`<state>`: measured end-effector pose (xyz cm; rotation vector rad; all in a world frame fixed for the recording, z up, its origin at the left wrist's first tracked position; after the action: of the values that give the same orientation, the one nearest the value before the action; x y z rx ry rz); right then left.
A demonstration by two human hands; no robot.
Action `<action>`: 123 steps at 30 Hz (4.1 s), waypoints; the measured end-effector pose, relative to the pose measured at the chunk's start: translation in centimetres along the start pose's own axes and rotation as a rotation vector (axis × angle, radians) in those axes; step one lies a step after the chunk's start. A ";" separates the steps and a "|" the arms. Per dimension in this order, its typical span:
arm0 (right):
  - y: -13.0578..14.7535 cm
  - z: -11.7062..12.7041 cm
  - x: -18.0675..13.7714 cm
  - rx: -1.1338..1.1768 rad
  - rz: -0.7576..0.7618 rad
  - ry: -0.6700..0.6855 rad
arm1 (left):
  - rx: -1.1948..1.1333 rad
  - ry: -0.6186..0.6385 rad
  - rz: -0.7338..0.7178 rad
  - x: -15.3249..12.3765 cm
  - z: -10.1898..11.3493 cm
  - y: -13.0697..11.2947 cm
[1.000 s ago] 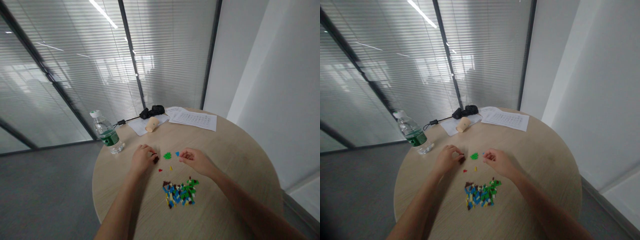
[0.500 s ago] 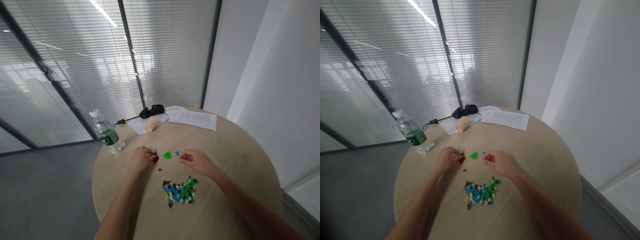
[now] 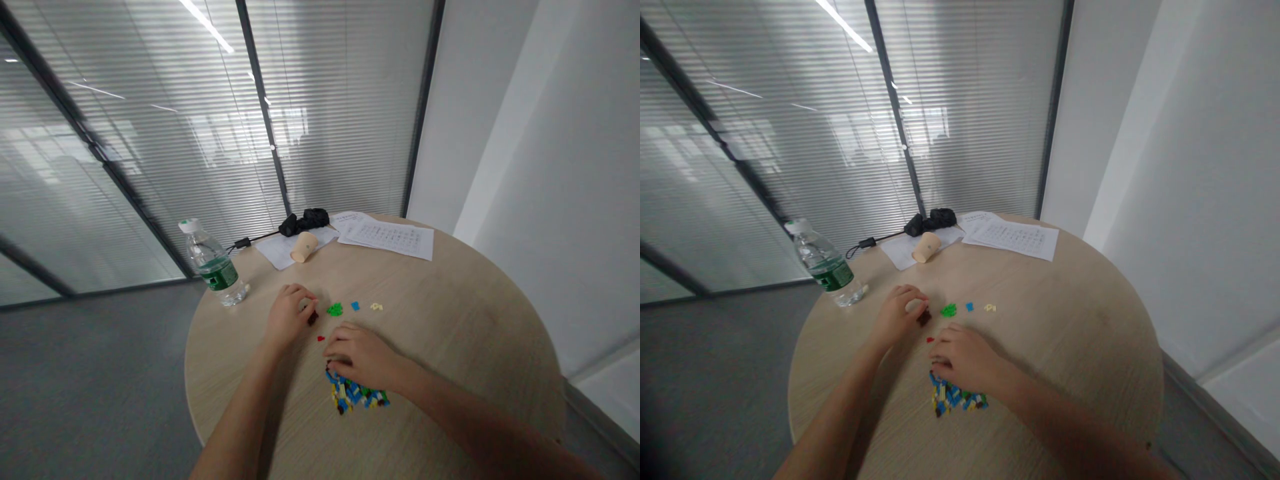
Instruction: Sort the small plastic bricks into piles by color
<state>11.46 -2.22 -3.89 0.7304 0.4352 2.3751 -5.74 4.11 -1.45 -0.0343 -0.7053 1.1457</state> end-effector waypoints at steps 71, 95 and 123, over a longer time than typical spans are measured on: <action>-5.4 3.9 -1.5 0.372 -0.491 -0.022 | 0.166 0.246 0.165 -0.1 -0.1 1.6; -6.2 5.1 -2.0 0.346 -0.433 0.041 | -0.209 0.178 -0.183 -0.5 -0.6 -2.6; -5.5 4.4 -1.4 0.547 -0.507 -0.248 | 0.028 0.152 -0.076 0.1 1.1 -0.1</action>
<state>17.49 1.65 -3.54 0.9984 1.0442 1.6726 -6.27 3.76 -0.49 -0.0702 -0.5510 1.0679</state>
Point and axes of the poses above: each hand's wrist, its own x-axis towards the middle knuckle, its own z-axis out of the back of the hand, y = z × x, the point moved 2 cm from there along x, towards the middle knuckle, and after that the axes turned 4 degrees about -y, right-handed, at the moved point
